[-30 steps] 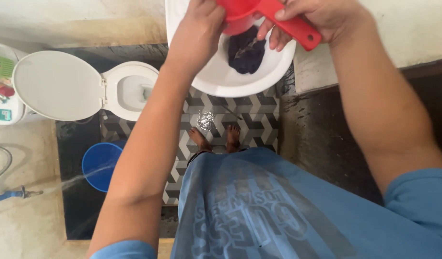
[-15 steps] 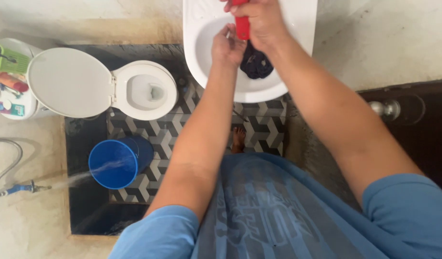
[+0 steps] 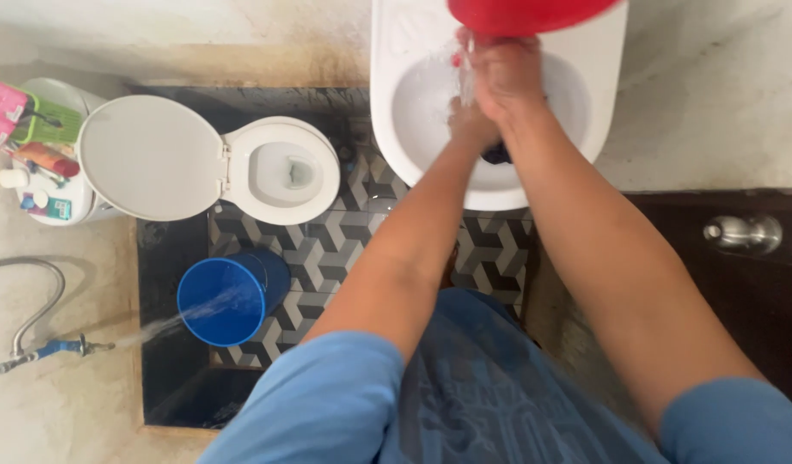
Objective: Organizing toiletries on the sink and toilet tank, then using a water scoop and rag to clean the sink basin.
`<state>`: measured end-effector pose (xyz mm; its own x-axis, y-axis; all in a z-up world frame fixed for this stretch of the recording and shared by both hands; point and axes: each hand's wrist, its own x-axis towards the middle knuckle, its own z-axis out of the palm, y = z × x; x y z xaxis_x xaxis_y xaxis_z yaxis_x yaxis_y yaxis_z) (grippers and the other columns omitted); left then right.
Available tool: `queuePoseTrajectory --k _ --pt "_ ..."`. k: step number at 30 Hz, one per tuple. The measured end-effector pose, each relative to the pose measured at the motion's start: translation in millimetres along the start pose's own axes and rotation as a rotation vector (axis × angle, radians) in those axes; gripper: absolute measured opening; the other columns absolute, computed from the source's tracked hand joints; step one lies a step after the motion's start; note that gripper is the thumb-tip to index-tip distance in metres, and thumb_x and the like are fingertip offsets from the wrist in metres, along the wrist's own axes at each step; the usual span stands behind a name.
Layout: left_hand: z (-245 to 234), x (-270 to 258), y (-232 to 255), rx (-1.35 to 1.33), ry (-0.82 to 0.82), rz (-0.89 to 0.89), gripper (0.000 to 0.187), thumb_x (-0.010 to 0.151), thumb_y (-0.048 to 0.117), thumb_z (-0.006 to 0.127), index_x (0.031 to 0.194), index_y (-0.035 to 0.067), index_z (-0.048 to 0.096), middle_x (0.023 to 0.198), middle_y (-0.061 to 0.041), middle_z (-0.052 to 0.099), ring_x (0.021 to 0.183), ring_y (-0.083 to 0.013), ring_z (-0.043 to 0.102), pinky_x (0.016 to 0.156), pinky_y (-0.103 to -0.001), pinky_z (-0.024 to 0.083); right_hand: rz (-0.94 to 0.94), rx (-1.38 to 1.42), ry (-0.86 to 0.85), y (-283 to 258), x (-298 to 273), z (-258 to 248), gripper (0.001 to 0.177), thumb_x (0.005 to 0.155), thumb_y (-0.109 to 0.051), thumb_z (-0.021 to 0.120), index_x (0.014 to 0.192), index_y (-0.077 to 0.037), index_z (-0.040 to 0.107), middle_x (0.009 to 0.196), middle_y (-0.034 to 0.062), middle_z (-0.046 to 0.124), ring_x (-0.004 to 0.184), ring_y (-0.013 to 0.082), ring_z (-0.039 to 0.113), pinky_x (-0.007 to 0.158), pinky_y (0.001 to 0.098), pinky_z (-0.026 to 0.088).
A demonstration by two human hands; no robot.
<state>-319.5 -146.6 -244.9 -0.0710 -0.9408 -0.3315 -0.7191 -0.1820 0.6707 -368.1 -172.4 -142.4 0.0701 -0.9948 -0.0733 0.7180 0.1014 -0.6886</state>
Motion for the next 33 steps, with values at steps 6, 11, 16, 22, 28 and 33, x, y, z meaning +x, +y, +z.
queuePoseTrajectory --k 6,11,16,22,28,33 --pt "62.0 -8.9 -6.1 0.359 -0.362 0.064 0.057 0.083 0.048 0.07 0.135 0.029 0.058 0.155 -0.007 0.04 0.147 -0.0425 0.024 0.106 -0.072 0.029 -0.067 -0.167 -0.049 -24.5 -21.8 -59.0 0.049 0.081 0.03 0.065 0.122 0.002 0.064 0.113 0.0178 0.068 0.107 0.0309 0.066 0.085 0.0446 0.059" --pt "87.4 18.5 -25.5 0.238 -0.135 0.12 0.044 0.086 0.023 0.068 0.128 0.012 0.067 0.137 -0.021 0.065 0.126 -0.0352 0.064 0.106 -0.043 0.053 -0.01 -0.29 0.158 -62.1 -53.4 -61.9 0.048 0.08 0.023 0.063 0.121 0.0 0.068 0.113 0.0145 0.072 0.104 0.0272 0.072 0.086 0.0423 0.064" --pt "-55.1 -49.0 26.8 -0.306 0.086 -0.123 0.05 0.077 0.045 0.083 0.103 0.003 0.074 0.097 -0.019 0.074 0.092 -0.0317 0.072 0.083 -0.041 0.057 -0.016 -0.272 -0.024 -76.7 -89.6 -83.5 0.043 0.082 0.02 0.053 0.12 0.003 0.064 0.109 0.016 0.067 0.1 0.028 0.067 0.082 0.0394 0.056" --pt "-166.3 -131.3 -31.7 -1.022 0.316 0.072 0.035 0.08 0.029 0.082 0.095 -0.003 0.077 0.081 -0.01 0.078 0.068 -0.0191 0.074 0.065 -0.033 0.06 0.054 -0.215 -0.163 -60.5 -118.4 -81.1 0.029 0.085 0.008 0.051 0.111 0.002 0.062 0.1 0.0152 0.064 0.088 0.0283 0.063 0.095 0.0494 0.055" --pt "-223.6 -276.9 -185.2 -0.963 0.734 -0.067 0.031 0.084 0.025 0.08 0.101 -0.001 0.077 0.085 -0.003 0.076 0.075 -0.0097 0.067 0.071 -0.027 0.056 0.242 -0.227 -0.31 -38.0 -124.0 -32.4 0.021 0.092 0.004 0.051 0.11 0.003 0.062 0.086 0.0164 0.062 0.082 0.0298 0.061 0.086 0.0475 0.053" --pt "-210.8 -404.3 -314.9 -0.827 1.033 -0.274 0.032 0.084 0.028 0.081 0.101 0.001 0.076 0.087 -0.002 0.077 0.077 -0.0074 0.067 0.074 -0.027 0.056 0.349 -0.296 -0.418 -4.1 -131.5 19.2 0.02 0.093 0.004 0.049 0.11 0.003 0.06 0.084 0.0157 0.061 0.081 0.0291 0.062 0.084 0.0454 0.054"
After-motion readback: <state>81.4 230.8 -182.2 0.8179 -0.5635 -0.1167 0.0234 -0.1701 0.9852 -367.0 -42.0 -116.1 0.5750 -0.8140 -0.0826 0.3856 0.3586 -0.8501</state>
